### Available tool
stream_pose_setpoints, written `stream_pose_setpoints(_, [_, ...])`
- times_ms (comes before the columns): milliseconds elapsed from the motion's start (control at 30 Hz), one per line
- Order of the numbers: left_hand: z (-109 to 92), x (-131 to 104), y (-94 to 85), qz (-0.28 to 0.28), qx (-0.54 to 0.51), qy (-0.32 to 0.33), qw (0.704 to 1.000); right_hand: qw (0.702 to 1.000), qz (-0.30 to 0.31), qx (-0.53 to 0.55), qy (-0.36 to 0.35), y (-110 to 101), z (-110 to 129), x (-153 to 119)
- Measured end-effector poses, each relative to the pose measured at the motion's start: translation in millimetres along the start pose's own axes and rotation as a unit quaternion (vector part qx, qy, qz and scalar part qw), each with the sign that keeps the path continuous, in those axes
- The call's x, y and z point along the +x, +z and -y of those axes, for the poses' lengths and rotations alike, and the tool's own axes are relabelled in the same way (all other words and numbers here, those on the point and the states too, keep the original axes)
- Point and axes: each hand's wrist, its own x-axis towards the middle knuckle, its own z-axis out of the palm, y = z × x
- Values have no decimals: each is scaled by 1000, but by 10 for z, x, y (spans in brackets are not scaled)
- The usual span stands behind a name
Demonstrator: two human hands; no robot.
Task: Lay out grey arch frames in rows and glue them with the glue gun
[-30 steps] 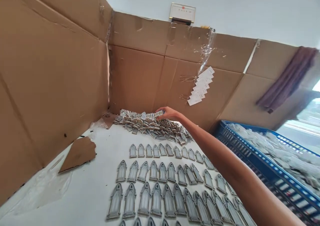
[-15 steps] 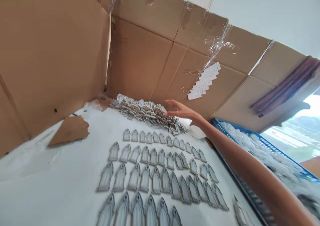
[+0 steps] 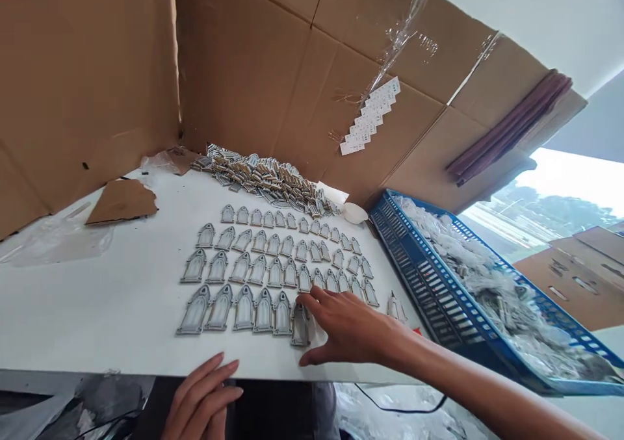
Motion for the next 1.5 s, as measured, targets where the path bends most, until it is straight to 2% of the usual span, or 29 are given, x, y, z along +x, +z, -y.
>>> stream_pose_setpoints(100, [87, -65, -15, 15, 2, 5, 1000, 1000, -26, 8, 12, 39, 28, 39])
stream_pose_setpoints(200, [156, -74, -20, 13, -4, 41, 999, 999, -28, 12, 14, -55, 38, 74])
stream_pose_setpoints(300, [167, -12, -18, 12, -5, 53, 999, 998, -57, 15, 11, -213, 16, 127])
stream_pose_setpoints(433, [91, 147, -71, 18, 10, 29, 999, 996, -86, 30, -7, -340, 28, 252])
stream_pose_setpoints(533, [-13, 384, -221, 1, 72, 47, 996, 997, -67, 30, -22, -330, 78, 355])
stream_pose_setpoints(633, [-116, 794, -433, -49, 110, 63, 991, 998, -56, 29, -30, -290, 116, 420])
stream_pose_setpoints(667, [-129, 969, -494, -77, 110, 48, 990, 998, -52, 30, -30, -280, 123, 431])
stream_pose_setpoints(733, [-85, 1364, -567, -126, 115, -56, 984, 998, -42, 32, -29, -267, 134, 444])
stream_pose_setpoints(833, [195, 2013, -519, -112, 98, -143, 978, 999, -36, 25, -30, -259, 153, 453])
stream_pose_setpoints(900, [478, 2421, -387, -68, 84, -174, 979, 999, -40, 17, -30, -258, 164, 452])
stream_pose_setpoints(1000, [892, 2880, -116, 0, 103, -185, 977, 998, -58, 7, -37, -276, 166, 422])
stream_pose_setpoints(1067, [1112, 3042, 53, 54, 120, -149, 980, 996, -85, 10, -40, -309, 164, 389])
stream_pose_setpoints(1167, [1370, 3083, 212, 137, 135, -67, 979, 991, -129, 20, -37, -377, 184, 371])
stream_pose_setpoints(1233, [1515, 3028, 250, 155, 139, -45, 977, 990, -131, 23, -44, -411, 217, 404])
stream_pose_setpoints(1367, [1732, 2893, 240, 149, 142, -73, 976, 992, -103, 26, -69, -381, 293, 558])
stream_pose_setpoints(1500, [1823, 2839, 250, 137, 126, -111, 976, 994, -81, 21, -74, -253, 339, 682])
